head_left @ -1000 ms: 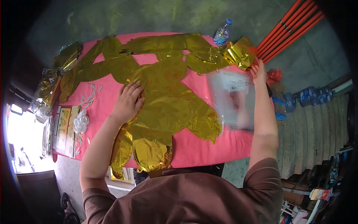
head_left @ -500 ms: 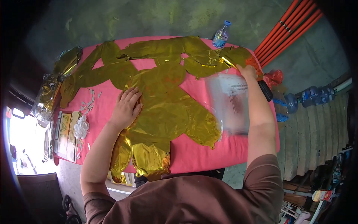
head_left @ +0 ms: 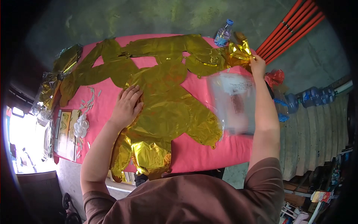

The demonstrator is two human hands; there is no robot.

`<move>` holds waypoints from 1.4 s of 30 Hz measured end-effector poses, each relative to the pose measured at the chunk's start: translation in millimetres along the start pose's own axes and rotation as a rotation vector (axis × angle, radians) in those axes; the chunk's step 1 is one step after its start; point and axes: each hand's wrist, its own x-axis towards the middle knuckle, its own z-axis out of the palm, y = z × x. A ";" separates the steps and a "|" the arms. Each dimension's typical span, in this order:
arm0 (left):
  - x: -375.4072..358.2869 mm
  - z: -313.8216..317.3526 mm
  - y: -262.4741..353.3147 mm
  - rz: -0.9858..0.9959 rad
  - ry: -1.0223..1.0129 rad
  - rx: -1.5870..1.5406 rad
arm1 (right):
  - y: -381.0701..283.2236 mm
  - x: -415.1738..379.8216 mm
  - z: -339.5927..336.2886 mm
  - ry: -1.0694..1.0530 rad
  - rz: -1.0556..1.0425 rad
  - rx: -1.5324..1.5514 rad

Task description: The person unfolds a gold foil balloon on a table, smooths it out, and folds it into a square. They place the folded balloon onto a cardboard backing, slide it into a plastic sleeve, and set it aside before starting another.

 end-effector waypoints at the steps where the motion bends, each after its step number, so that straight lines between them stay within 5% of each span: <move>1: 0.0 0.5 -0.7 -0.002 0.003 -0.006 | 0.5 1.6 -3.9 0.016 0.023 0.113; 8: -1.4 5.0 -3.2 0.009 0.039 -0.001 | -96.0 -20.1 -52.0 0.131 -0.113 0.533; 10: -0.9 5.7 -2.8 0.005 0.053 -0.015 | -128.5 -44.6 -63.0 0.278 -0.595 0.250; 12: -1.1 9.8 -4.2 0.008 0.066 -0.003 | -145.6 -86.5 -58.4 0.169 -0.737 0.210; 16: -1.5 9.3 -4.0 0.008 0.072 0.001 | -168.5 -172.9 -58.3 -0.542 -0.935 0.096; 20: -1.8 13.4 -9.3 0.002 0.032 0.033 | -147.2 -206.9 -65.4 -0.745 -0.824 0.155; 23: -5.6 14.4 -12.7 0.079 0.084 -0.006 | -154.8 -206.9 -74.5 -0.709 -0.499 0.232; 27: -4.2 22.8 -18.0 0.019 0.024 0.065 | -193.0 -202.9 -62.9 -0.631 -0.484 0.329; 29: -2.7 26.7 -20.2 0.019 0.037 0.062 | -214.2 -201.1 -52.0 -0.561 -0.613 0.199; 34: -4.8 21.3 -13.7 0.023 0.068 0.011 | -234.5 -208.5 15.1 -0.571 -0.565 0.056; 42: -0.9 18.4 -12.9 -0.025 0.044 0.016 | -218.3 -212.7 54.0 -0.590 -0.659 -0.037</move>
